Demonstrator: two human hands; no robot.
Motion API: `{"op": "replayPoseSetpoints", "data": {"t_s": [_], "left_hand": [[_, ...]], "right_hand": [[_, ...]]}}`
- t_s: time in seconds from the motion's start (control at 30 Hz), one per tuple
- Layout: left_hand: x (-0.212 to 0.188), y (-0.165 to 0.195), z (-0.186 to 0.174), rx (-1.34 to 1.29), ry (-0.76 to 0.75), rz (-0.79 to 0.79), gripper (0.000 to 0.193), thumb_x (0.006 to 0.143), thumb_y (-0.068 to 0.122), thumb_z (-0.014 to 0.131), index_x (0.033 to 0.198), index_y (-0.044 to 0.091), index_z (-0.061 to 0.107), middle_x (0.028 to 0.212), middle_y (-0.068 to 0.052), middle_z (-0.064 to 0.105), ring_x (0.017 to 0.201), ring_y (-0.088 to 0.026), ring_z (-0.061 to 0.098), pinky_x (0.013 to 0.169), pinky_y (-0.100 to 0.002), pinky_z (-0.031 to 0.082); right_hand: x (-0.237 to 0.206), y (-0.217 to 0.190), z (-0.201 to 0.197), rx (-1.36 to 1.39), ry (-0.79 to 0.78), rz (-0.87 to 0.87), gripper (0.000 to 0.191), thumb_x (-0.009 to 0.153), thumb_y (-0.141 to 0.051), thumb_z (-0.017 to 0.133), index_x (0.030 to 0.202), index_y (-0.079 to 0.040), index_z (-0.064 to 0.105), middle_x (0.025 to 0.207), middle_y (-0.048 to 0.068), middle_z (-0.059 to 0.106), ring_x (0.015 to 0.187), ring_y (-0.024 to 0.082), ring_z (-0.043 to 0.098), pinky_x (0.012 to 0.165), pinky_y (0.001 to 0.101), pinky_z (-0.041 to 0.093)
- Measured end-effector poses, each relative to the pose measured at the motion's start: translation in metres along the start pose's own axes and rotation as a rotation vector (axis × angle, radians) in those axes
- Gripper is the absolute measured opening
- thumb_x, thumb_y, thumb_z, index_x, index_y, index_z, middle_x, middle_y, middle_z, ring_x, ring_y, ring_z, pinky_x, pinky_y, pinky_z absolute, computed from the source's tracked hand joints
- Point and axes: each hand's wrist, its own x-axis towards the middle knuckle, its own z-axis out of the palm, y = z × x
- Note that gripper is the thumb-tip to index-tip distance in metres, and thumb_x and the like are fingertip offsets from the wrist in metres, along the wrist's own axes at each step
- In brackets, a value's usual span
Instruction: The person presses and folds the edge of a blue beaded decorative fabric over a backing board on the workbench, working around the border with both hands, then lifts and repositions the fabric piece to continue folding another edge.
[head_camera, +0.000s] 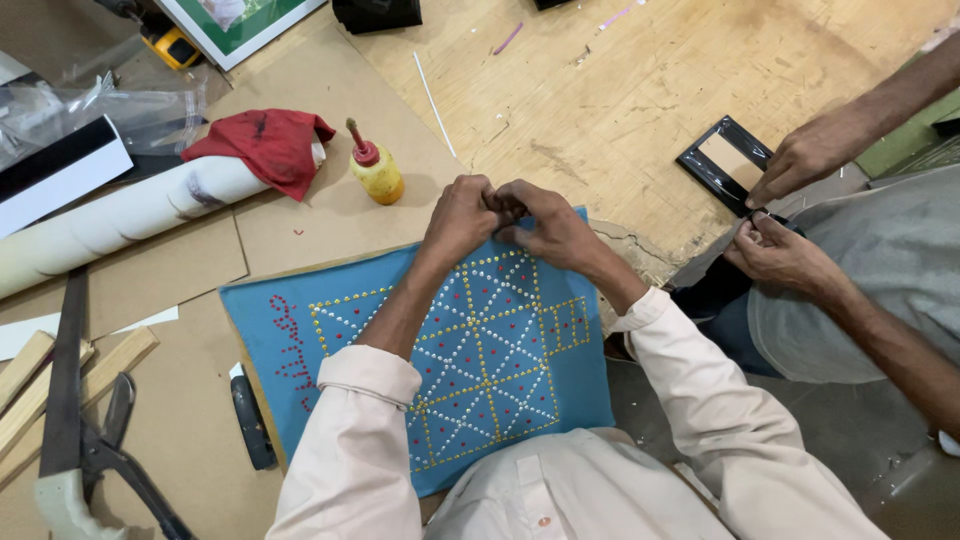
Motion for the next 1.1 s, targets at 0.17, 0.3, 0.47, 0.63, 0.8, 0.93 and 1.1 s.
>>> {"op": "replayPoseSetpoints", "data": {"t_s": [0.17, 0.3, 0.47, 0.63, 0.8, 0.93, 1.1], "left_hand": [[-0.034, 0.001, -0.028, 0.102, 0.172, 0.133, 0.017, 0.095, 0.012, 0.070, 0.107, 0.001, 0.071, 0.094, -0.017, 0.074, 0.088, -0.034, 0.071, 0.077, -0.046, 0.053], [-0.072, 0.004, -0.029, 0.374, 0.285, 0.473, 0.023, 0.081, 0.013, 0.074, 0.100, 0.002, 0.071, 0.105, -0.015, 0.070, 0.096, -0.032, 0.068, 0.082, -0.045, 0.050], [-0.086, -0.001, -0.022, 0.379, 0.363, 0.471, 0.018, 0.085, 0.002, 0.068, 0.103, 0.001, 0.073, 0.108, -0.009, 0.069, 0.099, -0.027, 0.066, 0.087, -0.042, 0.050], [-0.083, -0.007, -0.021, 0.324, 0.385, 0.458, 0.009, 0.083, 0.000, 0.068, 0.090, 0.003, 0.071, 0.102, -0.008, 0.069, 0.096, -0.027, 0.066, 0.083, -0.042, 0.050], [-0.072, -0.013, -0.021, 0.292, 0.342, 0.457, 0.006, 0.086, -0.001, 0.066, 0.091, 0.002, 0.064, 0.096, -0.010, 0.063, 0.095, -0.030, 0.063, 0.082, -0.042, 0.051], [-0.068, -0.019, -0.022, 0.408, 0.248, 0.454, 0.013, 0.083, -0.006, 0.060, 0.093, 0.001, 0.058, 0.094, -0.015, 0.058, 0.094, -0.033, 0.061, 0.081, -0.044, 0.052], [-0.066, -0.022, -0.017, 0.442, 0.236, 0.428, 0.013, 0.081, -0.005, 0.061, 0.093, 0.001, 0.057, 0.093, -0.015, 0.057, 0.092, -0.033, 0.061, 0.076, -0.045, 0.052]], "right_hand": [[-0.002, -0.003, 0.022, -0.065, 0.088, -0.066, 0.037, 0.084, 0.002, 0.077, 0.118, -0.004, 0.065, 0.103, 0.009, 0.064, 0.094, 0.019, 0.065, 0.080, 0.0325, 0.054], [-0.003, -0.004, 0.030, -0.123, 0.101, -0.162, 0.027, 0.084, 0.007, 0.074, 0.109, -0.002, 0.072, 0.112, 0.010, 0.061, 0.098, 0.022, 0.065, 0.082, 0.0325, 0.054], [-0.005, -0.008, 0.039, -0.087, 0.123, -0.196, 0.020, 0.086, 0.006, 0.075, 0.104, -0.002, 0.071, 0.113, 0.009, 0.063, 0.102, 0.020, 0.066, 0.083, 0.0309, 0.054], [-0.003, -0.013, 0.040, -0.171, 0.135, -0.225, 0.017, 0.087, 0.007, 0.073, 0.101, -0.001, 0.069, 0.109, 0.009, 0.064, 0.102, 0.024, 0.065, 0.083, 0.0338, 0.053], [0.005, -0.020, 0.036, -0.214, 0.064, -0.222, 0.013, 0.091, 0.007, 0.069, 0.100, 0.001, 0.062, 0.108, 0.011, 0.062, 0.099, 0.028, 0.064, 0.083, 0.0364, 0.053], [0.009, -0.023, 0.034, -0.274, 0.017, -0.223, 0.015, 0.089, 0.006, 0.067, 0.099, 0.002, 0.056, 0.105, 0.014, 0.060, 0.099, 0.033, 0.061, 0.085, 0.0405, 0.051], [0.012, -0.018, 0.034, -0.315, -0.002, -0.228, 0.016, 0.090, 0.004, 0.065, 0.100, 0.000, 0.053, 0.100, 0.015, 0.058, 0.098, 0.035, 0.060, 0.083, 0.0433, 0.050]]}}
